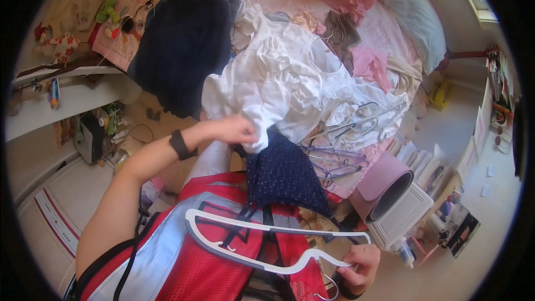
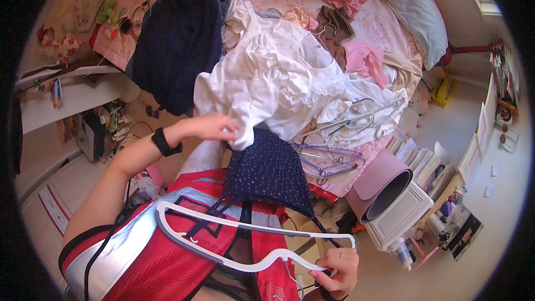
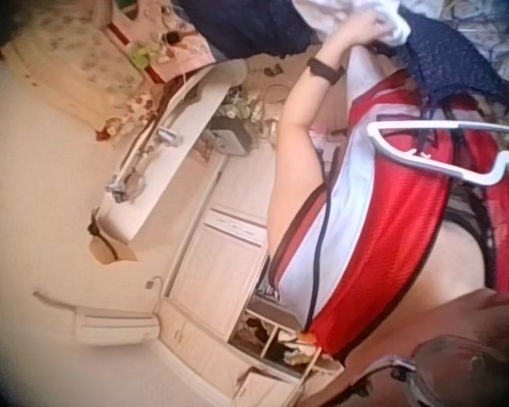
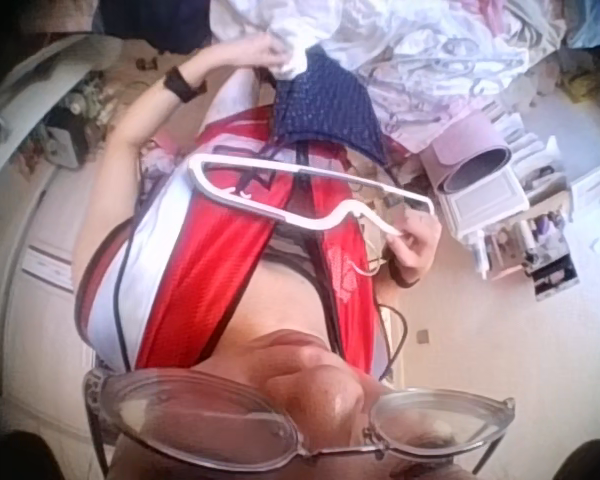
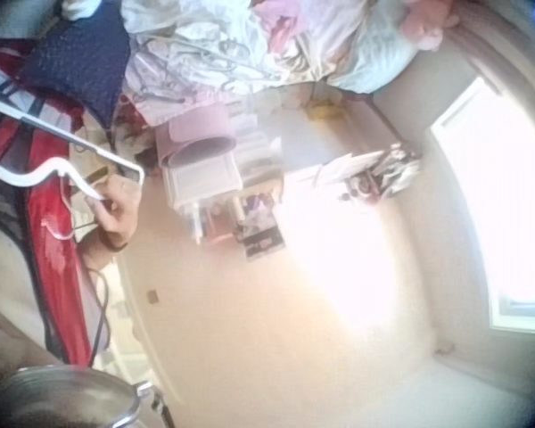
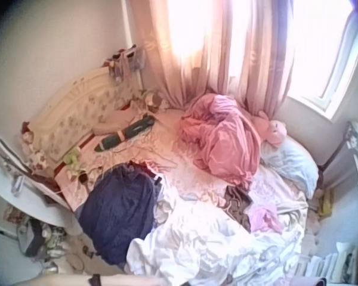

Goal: The person takes clothes from a closet, places them on a bed to sort through them, puts individual items onto hangers, and then hangs the items back in the closet.

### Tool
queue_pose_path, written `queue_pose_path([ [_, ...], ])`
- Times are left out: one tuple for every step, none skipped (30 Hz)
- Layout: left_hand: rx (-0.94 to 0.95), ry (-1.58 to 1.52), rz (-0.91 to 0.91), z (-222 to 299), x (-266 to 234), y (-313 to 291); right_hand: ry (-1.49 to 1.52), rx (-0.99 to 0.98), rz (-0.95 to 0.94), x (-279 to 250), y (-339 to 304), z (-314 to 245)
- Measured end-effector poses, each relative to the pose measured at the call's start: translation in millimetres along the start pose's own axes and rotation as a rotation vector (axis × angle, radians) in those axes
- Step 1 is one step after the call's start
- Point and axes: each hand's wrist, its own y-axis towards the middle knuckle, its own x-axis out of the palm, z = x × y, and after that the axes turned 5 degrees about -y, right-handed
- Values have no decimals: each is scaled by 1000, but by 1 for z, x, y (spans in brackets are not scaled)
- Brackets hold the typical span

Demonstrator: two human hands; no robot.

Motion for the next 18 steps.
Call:
queue_pose_path([
  [-51,50,75,-10,-4,12,-1,-2,-31,-2,-4,0],
  [-89,109,147,-21,-11,25,-1,-6,-62,-3,-8,1],
  [-69,36,288,-33,-13,39,-47,28,-100,-7,-14,0],
  [-15,-34,440,-47,-13,53,-136,-90,-17,-5,-21,0],
  [-48,110,552,-61,-13,70,-224,-206,67,0,-29,1],
  [-64,253,669,-76,-11,87,-310,-317,151,3,-36,2],
  [-93,404,773,-92,-9,104,-331,-335,184,7,-41,6],
  [-85,458,860,-106,-10,119,-277,-299,170,7,-45,10],
  [-95,518,935,-118,-10,132,-223,-262,154,7,-49,14],
  [-158,566,943,-128,-8,141,-168,-224,137,7,-52,18],
  [-199,474,934,-136,-7,146,-182,-268,157,8,-53,22],
  [-291,370,858,-142,-7,149,-195,-312,177,9,-54,26],
  [-359,289,810,-145,-6,150,-209,-358,198,10,-55,28],
  [-336,198,757,-145,-5,148,-234,-383,226,10,-55,31],
  [-292,132,733,-143,-4,143,-257,-408,256,11,-55,32],
  [-257,67,700,-139,-2,137,-278,-432,286,11,-55,33],
  [-220,69,738,-134,3,129,-281,-419,295,11,-55,35],
  [-207,86,719,-128,4,122,-286,-406,305,10,-54,36],
])
